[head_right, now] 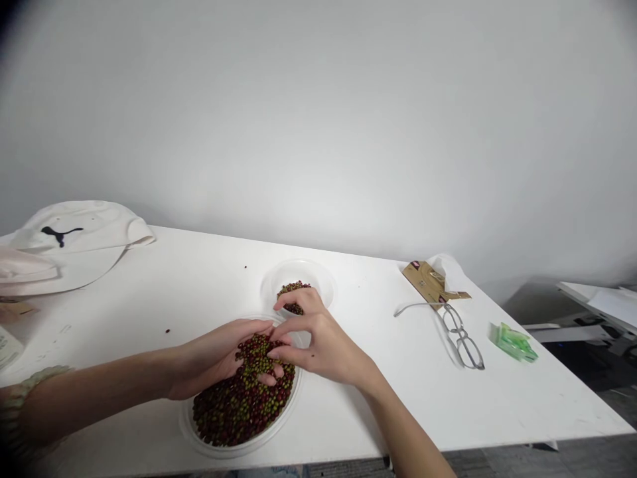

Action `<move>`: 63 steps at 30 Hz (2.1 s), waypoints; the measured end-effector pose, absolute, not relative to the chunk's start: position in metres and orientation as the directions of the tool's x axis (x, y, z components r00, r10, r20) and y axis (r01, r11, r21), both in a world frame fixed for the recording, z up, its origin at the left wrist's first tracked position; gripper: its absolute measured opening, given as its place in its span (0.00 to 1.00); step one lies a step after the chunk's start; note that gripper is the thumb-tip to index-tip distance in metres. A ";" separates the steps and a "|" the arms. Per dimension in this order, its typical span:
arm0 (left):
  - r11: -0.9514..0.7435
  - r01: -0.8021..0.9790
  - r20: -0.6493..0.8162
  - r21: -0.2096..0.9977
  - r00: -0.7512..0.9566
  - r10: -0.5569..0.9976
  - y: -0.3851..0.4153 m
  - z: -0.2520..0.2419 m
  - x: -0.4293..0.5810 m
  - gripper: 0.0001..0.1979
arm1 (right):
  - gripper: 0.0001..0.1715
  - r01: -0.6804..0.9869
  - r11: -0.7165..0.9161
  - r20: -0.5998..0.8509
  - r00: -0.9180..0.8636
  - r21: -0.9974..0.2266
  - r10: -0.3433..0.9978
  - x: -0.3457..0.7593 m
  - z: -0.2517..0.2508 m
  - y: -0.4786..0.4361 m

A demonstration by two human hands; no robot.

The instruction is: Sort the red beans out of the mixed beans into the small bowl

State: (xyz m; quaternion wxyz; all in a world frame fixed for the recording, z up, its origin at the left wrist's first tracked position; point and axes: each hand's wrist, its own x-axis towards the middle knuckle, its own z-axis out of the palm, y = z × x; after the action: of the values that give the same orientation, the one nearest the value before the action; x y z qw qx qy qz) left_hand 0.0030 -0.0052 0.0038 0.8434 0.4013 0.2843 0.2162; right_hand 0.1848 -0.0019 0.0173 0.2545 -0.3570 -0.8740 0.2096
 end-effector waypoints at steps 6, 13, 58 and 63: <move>0.597 -0.126 -0.321 0.792 0.746 0.583 -0.004 0.002 0.004 0.11 | 0.07 0.554 0.669 0.265 -0.637 -0.495 0.723 0.184 0.013 -0.003; 0.583 -0.118 -0.321 0.804 0.739 0.593 -0.005 0.003 0.006 0.12 | 0.04 0.550 0.676 0.253 -0.653 -0.491 0.714 0.184 0.013 -0.005; 0.602 -0.085 -0.360 0.794 0.732 0.578 -0.006 0.006 0.005 0.11 | 0.08 0.801 0.502 0.554 -0.269 -0.325 0.788 0.205 -0.011 0.029; 0.607 -0.078 -0.372 0.791 0.726 0.578 -0.006 0.003 0.004 0.11 | 0.07 0.742 0.523 0.520 -0.275 -0.421 0.809 0.200 -0.007 0.023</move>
State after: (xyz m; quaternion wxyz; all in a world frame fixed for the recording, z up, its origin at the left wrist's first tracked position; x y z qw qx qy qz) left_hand 0.0039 -0.0055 0.0035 0.8394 0.3980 0.3142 0.1955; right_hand 0.1999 0.0226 -0.0070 0.3549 -0.4862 -0.7971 0.0474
